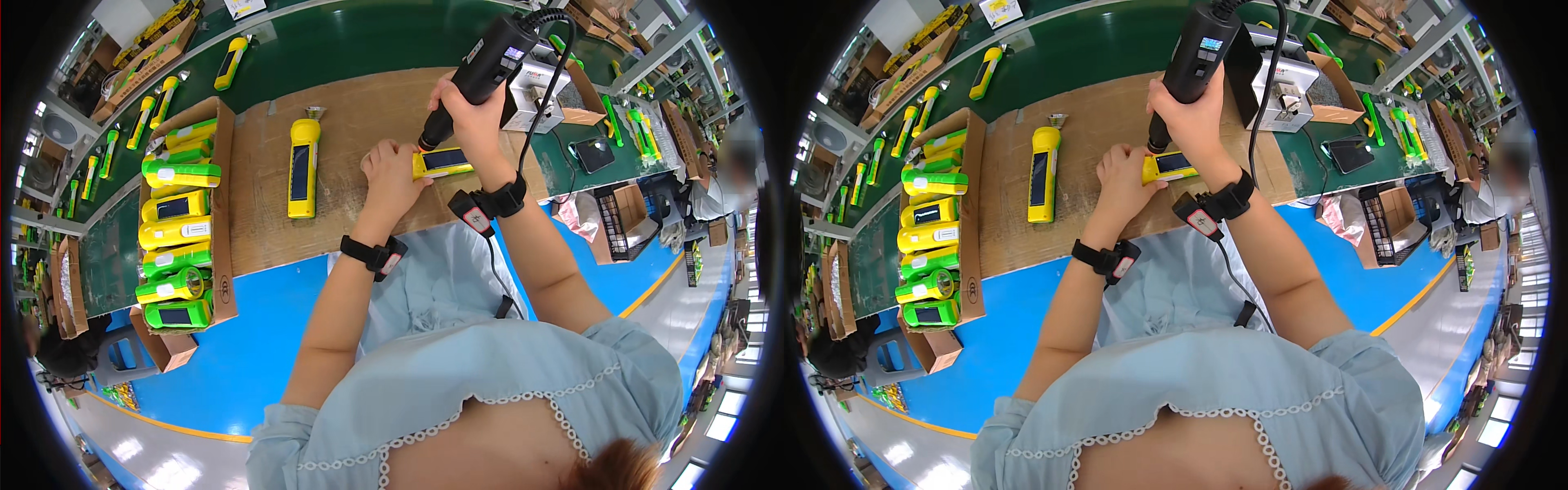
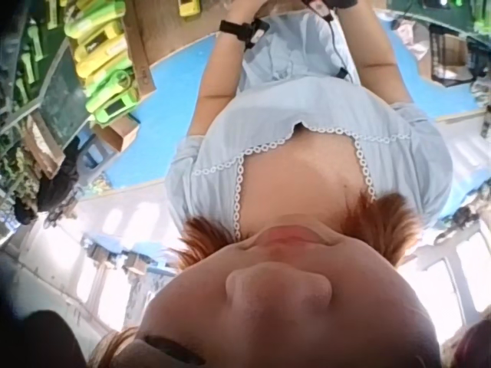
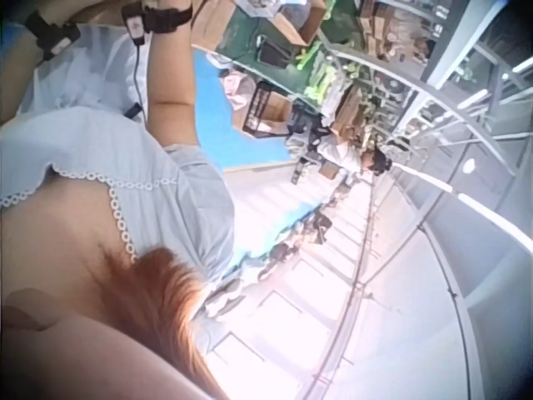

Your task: Assembling solar-powered flashlights by attaching components and using an electric screwdriver.

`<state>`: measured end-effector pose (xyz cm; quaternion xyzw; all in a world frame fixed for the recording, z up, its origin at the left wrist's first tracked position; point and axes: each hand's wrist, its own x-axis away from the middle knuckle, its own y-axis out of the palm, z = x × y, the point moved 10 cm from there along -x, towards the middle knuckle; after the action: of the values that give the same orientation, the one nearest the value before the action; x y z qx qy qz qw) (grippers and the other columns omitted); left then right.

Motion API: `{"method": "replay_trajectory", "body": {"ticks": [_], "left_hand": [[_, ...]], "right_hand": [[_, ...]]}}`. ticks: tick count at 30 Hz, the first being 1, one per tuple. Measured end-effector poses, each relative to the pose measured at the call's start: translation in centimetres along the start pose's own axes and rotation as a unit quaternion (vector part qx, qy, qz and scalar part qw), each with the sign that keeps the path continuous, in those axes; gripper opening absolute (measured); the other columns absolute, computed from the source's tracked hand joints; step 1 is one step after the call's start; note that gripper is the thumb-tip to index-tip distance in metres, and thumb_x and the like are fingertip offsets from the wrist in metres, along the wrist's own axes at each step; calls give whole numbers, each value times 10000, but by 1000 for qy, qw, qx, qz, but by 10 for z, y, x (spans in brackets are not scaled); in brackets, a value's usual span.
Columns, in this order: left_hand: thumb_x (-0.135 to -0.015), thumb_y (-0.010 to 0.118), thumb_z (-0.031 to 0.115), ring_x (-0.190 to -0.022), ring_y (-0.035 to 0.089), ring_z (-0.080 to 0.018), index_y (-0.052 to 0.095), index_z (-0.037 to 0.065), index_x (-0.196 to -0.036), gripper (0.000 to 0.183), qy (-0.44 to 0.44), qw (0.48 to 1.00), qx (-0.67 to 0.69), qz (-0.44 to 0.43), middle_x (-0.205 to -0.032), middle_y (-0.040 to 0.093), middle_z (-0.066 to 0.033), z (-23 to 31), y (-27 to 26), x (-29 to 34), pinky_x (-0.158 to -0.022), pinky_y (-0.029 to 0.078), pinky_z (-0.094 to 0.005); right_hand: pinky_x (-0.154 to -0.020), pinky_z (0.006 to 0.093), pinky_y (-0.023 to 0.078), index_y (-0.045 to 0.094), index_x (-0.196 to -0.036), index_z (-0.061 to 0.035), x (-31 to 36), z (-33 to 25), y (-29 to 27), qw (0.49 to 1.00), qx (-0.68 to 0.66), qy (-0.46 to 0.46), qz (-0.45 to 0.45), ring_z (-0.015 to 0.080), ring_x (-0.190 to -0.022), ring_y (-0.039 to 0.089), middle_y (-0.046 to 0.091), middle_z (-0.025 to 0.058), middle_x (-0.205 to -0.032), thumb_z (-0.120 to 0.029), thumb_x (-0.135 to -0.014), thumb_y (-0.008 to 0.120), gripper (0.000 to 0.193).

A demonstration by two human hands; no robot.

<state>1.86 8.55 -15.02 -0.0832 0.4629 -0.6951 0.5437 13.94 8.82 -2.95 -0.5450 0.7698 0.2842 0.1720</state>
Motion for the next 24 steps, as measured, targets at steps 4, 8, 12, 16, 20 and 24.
{"method": "replay_trajectory", "body": {"ticks": [4,8,12,16,20,24], "left_hand": [[-590,826,201,-1072,451,-328,599,81,-1047,524,3,1000,4,0,-1076,505,-147,0,3,2,-912,314,-475],[-590,826,204,-1062,457,-330,579,61,-1032,527,17,1000,-3,-1,-1073,507,-150,1,2,1,-899,320,-475],[-602,819,217,-1051,460,-333,555,51,-1037,535,18,1000,-21,-14,-1059,506,-147,-3,5,0,-896,319,-478],[-626,784,188,-1053,455,-345,527,47,-1064,527,32,999,-24,-16,-1061,490,-155,-1,4,2,-906,311,-489],[-660,725,119,-1109,422,-378,480,44,-1159,562,18,997,-25,-73,-1131,459,-183,-1,9,2,-931,319,-492],[-650,719,104,-1124,408,-381,471,28,-1159,571,27,995,-24,-98,-1150,445,-191,-2,11,-1,-933,316,-495]], "right_hand": [[-513,309,490,338,-1076,-51,-3,16,-12,999,-21,46,15,161,-534,572,564,78,-705,74,-758,598,429],[-514,303,489,346,-1071,-55,-1,15,-3,999,-11,39,-4,157,-546,576,559,69,-706,72,-754,607,430],[-519,285,486,360,-1125,-64,2,23,10,999,-1,35,-35,138,-567,578,564,56,-739,59,-744,628,482],[-525,279,484,384,-1135,-59,2,22,19,997,12,56,-59,127,-576,570,559,41,-742,58,-727,640,495],[-527,276,482,394,-1146,-57,2,26,16,997,1,64,-54,119,-582,562,553,35,-741,57,-720,641,506],[-530,272,482,396,-1144,-58,2,28,18,996,-1,61,-61,117,-587,562,551,32,-740,55,-720,643,503]]}}
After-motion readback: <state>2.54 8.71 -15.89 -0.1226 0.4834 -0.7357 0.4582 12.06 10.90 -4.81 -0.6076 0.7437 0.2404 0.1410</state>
